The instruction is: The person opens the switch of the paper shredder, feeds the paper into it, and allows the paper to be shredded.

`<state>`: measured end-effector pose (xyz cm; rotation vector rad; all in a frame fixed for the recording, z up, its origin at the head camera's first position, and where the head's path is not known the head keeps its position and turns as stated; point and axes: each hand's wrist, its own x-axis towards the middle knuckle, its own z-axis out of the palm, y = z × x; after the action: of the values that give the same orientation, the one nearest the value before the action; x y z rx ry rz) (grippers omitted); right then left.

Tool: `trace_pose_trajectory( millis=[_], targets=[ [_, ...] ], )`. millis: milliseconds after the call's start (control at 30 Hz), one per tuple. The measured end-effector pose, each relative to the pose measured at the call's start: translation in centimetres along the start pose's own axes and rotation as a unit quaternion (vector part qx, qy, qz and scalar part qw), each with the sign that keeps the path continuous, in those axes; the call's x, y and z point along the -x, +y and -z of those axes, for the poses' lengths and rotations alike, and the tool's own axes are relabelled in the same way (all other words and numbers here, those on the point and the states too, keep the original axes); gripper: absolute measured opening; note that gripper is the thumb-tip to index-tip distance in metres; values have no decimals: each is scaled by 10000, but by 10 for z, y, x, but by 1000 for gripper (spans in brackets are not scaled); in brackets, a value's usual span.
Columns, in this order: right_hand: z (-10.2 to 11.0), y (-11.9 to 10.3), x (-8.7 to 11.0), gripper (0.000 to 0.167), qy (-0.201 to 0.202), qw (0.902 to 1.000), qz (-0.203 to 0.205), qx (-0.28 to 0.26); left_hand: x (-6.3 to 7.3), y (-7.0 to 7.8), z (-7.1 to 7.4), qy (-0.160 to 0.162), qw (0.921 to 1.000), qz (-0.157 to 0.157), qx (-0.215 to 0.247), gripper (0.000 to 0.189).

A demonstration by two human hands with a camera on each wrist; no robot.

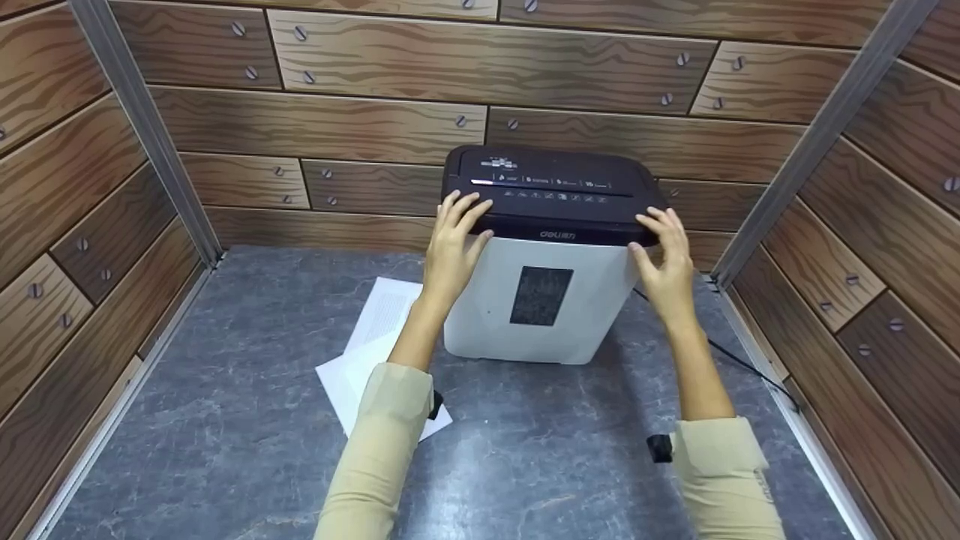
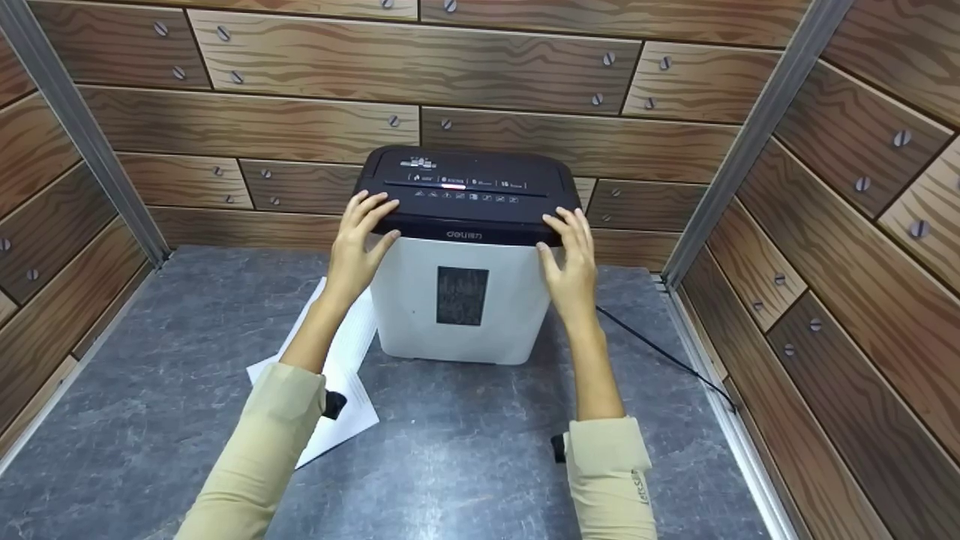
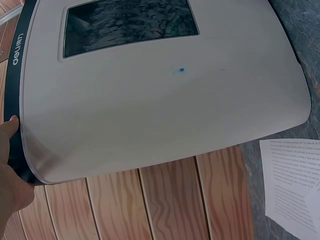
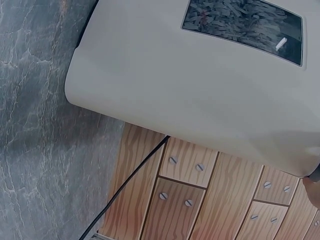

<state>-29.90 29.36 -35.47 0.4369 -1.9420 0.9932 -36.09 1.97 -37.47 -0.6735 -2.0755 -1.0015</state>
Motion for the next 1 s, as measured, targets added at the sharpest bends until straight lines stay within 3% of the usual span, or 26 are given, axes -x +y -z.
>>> trace_pose_trajectory(
  millis=[333, 633, 733, 833, 900, 1000],
  targets=[
    [0, 3, 1, 33, 32, 10000, -39, -1, 0, 1, -1, 17, 9999, -71, -72, 38],
    [-17, 27, 11, 42, 296, 9985, -444, 157, 4, 4, 2, 273, 9996, 61, 89, 40],
    [-25, 19, 24, 39, 607, 9975, -366, 31, 15, 7, 3, 422, 9987, 60, 296, 42],
    [-37, -5, 42, 32, 711, 9966, -37, -422, 31, 10, 1, 616, 9971, 24, 449, 45],
    [-50, -15, 57, 27, 418, 9957, 173, -812, 45, 12, -2, 734, 9958, 106, 538, 46],
    [-80, -15, 91, 21, -587, 9906, 250, -1208, 75, 11, -10, 790, 9926, 520, 758, 43]
  ],
)
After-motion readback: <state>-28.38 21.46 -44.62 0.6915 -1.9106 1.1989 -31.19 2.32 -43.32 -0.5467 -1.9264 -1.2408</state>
